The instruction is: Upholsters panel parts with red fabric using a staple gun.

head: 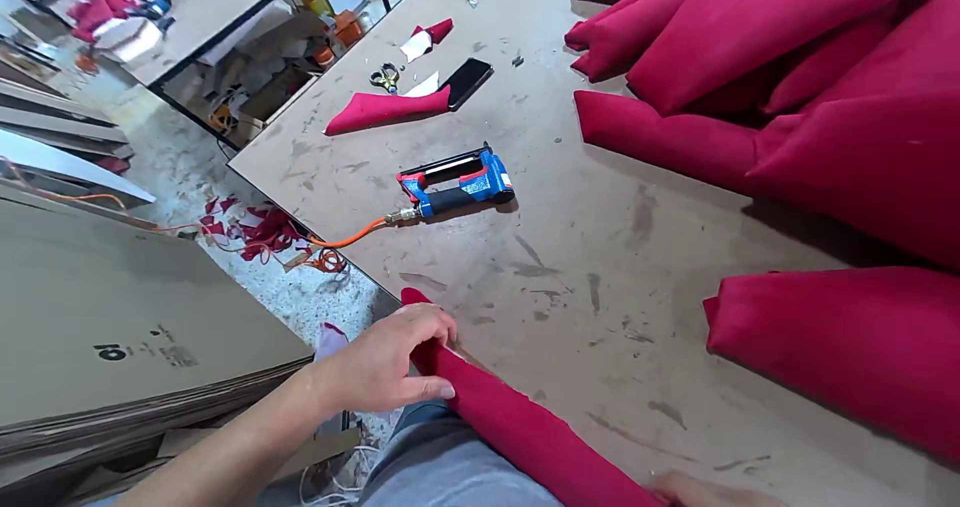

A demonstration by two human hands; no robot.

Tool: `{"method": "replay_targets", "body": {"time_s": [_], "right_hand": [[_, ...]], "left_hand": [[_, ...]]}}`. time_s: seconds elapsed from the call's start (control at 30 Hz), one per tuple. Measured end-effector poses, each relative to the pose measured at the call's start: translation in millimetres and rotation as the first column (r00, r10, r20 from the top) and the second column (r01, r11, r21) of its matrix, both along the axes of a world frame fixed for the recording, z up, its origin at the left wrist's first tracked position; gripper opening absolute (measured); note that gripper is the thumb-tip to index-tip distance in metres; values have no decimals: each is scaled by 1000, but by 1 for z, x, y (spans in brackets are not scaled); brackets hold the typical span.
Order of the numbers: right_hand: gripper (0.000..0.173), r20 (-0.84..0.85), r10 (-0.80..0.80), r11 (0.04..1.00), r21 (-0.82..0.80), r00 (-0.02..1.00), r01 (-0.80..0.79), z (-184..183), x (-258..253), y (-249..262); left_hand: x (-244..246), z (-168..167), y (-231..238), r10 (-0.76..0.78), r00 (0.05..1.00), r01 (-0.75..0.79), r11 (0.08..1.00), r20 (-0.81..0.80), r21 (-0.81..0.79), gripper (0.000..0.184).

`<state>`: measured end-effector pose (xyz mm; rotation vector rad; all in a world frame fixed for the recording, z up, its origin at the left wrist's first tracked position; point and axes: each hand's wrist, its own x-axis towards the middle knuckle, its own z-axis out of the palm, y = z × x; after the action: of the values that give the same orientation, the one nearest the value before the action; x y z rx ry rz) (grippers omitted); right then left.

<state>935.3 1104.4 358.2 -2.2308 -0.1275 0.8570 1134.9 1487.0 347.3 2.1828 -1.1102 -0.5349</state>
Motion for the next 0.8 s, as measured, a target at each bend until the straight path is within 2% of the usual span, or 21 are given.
{"method": "replay_targets", "body": {"time_s": [0.07, 0.1, 0.17, 0.27, 0.33, 0.47, 0.53, 0.63, 0.7, 0.8], "right_hand": [[52, 106, 73, 997, 7, 992, -74, 5, 38, 27], [53, 188, 67, 998, 8, 980, -70, 5, 60, 50], [58, 282, 54, 998, 0, 958, -56, 2, 102, 97], [69, 293, 75, 995, -79, 953, -54, -5, 138, 150], [67, 383, 88, 988, -152, 919, -32, -16, 142, 168], [53, 601, 176, 957, -290, 779, 8, -27, 138, 181], [43, 706, 182, 961, -274, 684, 26, -35, 140, 182], [38, 794, 155, 972, -230, 587, 54, -40, 139, 178], [38, 809, 155, 969, -237, 567, 73, -39, 137, 175], [43, 743, 170, 948, -303, 648, 99, -29, 131, 175]], "left_hand": [[7, 6, 3, -43, 997, 48, 996, -60, 81, 28], [11, 7, 3, -62, 996, 66, 996, -70, 52, 23], [13, -1, 0, -55, 997, 50, 994, -54, -100, 21], [6, -20, -9, 113, 991, -131, 942, -77, -310, 20], [-1, -27, -13, 231, 969, -246, 897, -86, -367, 23], [-10, -37, -18, 367, 930, -344, 864, -9, -368, 29], [-12, -39, -19, 415, 909, -377, 859, 38, -347, 31], [-15, -40, -24, 457, 886, -405, 844, 78, -351, 32], [-18, -42, -28, 476, 870, -408, 844, 132, -348, 33], [-20, -42, -30, 483, 852, -403, 850, 201, -339, 35]]}}
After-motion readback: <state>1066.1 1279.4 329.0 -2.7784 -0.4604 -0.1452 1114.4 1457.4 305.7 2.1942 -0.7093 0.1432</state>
